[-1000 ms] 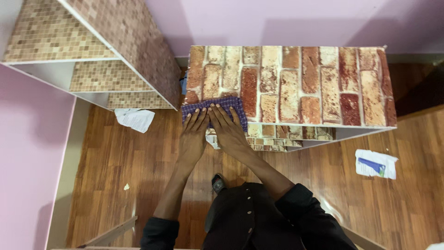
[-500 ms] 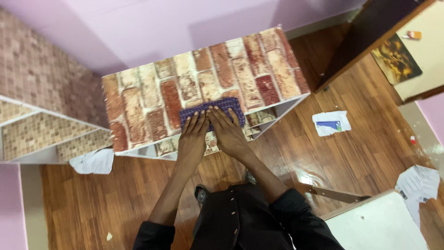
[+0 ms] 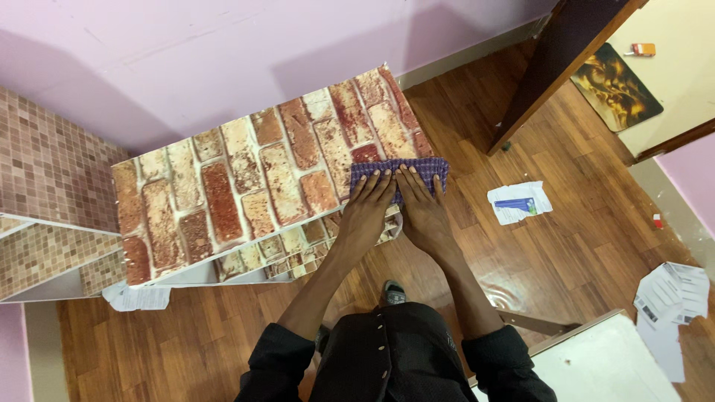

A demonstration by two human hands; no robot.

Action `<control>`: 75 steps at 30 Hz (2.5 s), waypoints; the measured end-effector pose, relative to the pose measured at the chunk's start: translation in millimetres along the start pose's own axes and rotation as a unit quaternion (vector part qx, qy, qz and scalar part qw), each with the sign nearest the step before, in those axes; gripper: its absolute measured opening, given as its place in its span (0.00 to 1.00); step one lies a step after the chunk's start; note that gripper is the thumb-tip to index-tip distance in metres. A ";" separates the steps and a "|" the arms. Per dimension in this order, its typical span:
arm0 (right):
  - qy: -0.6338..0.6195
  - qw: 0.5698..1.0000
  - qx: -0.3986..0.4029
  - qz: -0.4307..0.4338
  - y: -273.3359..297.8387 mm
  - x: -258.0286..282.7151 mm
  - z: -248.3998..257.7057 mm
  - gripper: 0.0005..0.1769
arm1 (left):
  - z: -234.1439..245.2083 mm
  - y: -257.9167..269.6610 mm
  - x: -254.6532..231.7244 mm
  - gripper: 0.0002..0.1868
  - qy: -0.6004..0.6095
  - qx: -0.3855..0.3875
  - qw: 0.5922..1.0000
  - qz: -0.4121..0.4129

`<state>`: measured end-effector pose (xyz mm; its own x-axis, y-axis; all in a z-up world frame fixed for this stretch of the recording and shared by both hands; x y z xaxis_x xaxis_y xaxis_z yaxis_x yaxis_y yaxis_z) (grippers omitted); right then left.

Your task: The person wipes the top and interior surfaces of a brick-patterned shelving unit with a cloth, then folds the cloth.

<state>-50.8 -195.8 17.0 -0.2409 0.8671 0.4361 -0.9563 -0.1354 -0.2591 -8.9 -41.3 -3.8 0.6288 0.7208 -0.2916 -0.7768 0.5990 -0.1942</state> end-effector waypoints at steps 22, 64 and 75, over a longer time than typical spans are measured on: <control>0.029 0.978 0.206 0.000 -212.1 -85.3 -34.9 0.38 | -33.6 -163.0 106.3 0.31 0.043 0.047 0.991 0.117; 0.077 0.983 0.146 -0.083 -191.9 -52.1 -55.5 0.43 | -19.9 -128.5 109.3 0.33 0.014 0.039 0.987 0.155; 0.077 0.996 -0.009 0.051 -30.3 53.0 -61.3 0.40 | 44.8 41.6 51.8 0.36 -0.004 0.112 0.988 0.110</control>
<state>-24.5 -116.4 -4.8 -0.3062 0.9130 0.2697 -0.9249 -0.2183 -0.3113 -7.1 36.6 14.9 0.4464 0.8445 -0.2959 -0.8680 0.4890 0.0861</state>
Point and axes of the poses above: each hand's wrist, its own y-axis away from the middle knuckle, its own z-axis out of the back of the hand, x = y × z, the point moved 1 cm from there along -y, towards the middle knuckle, and after that the axes turned 1 degree about -x, right-handed, at the moved point
